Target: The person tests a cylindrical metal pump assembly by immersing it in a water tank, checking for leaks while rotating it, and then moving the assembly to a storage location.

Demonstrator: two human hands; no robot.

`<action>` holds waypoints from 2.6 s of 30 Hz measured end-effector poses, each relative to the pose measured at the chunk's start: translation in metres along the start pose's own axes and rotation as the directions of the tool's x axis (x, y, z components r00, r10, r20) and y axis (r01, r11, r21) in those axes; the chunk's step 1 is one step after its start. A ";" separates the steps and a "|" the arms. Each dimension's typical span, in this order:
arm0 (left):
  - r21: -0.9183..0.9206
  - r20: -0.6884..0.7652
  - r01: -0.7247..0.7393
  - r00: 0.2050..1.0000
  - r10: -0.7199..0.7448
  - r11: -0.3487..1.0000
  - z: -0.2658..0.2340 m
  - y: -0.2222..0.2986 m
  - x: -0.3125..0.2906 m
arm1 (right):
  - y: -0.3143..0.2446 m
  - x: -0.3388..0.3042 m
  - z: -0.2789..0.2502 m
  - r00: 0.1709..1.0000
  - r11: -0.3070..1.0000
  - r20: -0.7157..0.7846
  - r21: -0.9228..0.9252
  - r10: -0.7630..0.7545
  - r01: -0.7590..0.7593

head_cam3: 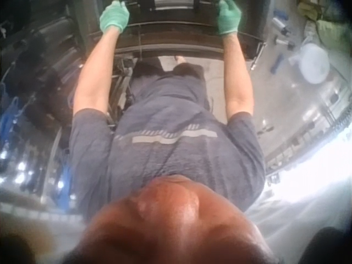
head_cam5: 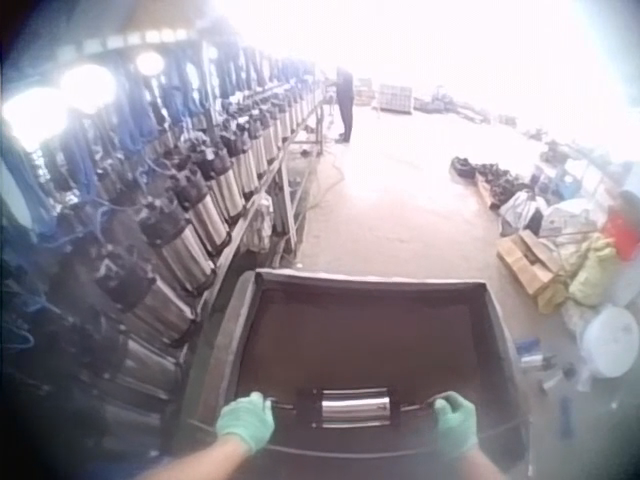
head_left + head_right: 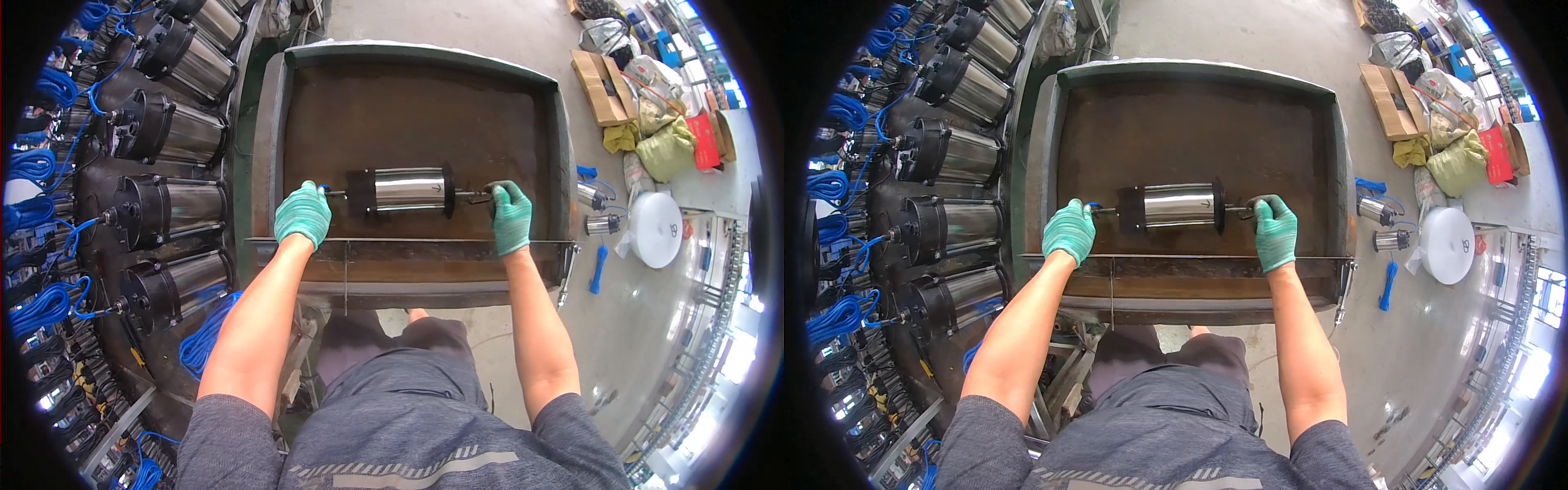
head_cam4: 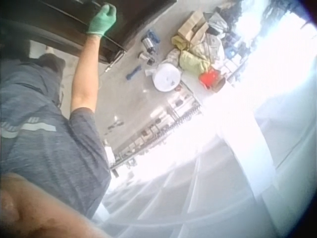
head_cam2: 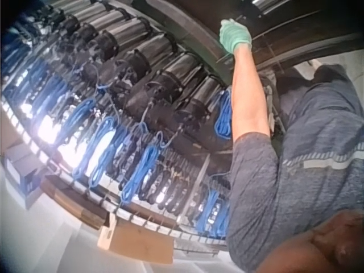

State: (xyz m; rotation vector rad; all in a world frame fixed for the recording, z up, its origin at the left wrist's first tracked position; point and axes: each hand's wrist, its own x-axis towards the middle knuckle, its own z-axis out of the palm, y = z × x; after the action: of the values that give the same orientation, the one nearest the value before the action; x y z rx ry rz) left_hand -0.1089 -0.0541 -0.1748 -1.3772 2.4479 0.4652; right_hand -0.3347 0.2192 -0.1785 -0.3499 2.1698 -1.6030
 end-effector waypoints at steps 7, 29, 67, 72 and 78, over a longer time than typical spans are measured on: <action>-0.433 -0.234 -0.120 0.972 0.017 0.893 0.004 -0.029 0.011 | -0.059 0.013 0.001 0.985 0.972 -0.071 0.185 0.160 -0.144; -0.977 -0.178 -0.155 0.971 -0.159 0.150 -0.176 -0.078 -0.175 | -0.253 -0.110 -0.078 0.982 0.891 0.155 0.422 0.111 -0.167; -0.763 -0.052 0.002 0.997 -0.065 0.647 0.077 -0.202 -0.189 | -0.088 -0.243 -0.124 0.954 0.955 0.167 0.121 0.249 -0.271; -0.659 -0.149 0.061 0.966 -0.210 0.750 0.048 -0.207 -0.201 | -0.067 -0.263 -0.140 0.974 0.974 0.008 -0.012 0.226 -0.226; -0.167 -0.319 0.333 0.872 -0.371 0.928 0.004 -0.233 -0.203 | -0.033 -0.270 -0.152 0.984 0.955 -0.031 -0.239 0.175 -0.177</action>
State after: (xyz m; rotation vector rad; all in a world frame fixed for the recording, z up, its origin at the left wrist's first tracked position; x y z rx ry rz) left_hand 0.1937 -0.0105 -0.1280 -2.0569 2.3658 0.2864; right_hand -0.1700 0.4556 -0.0605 -0.2121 2.3365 -1.2514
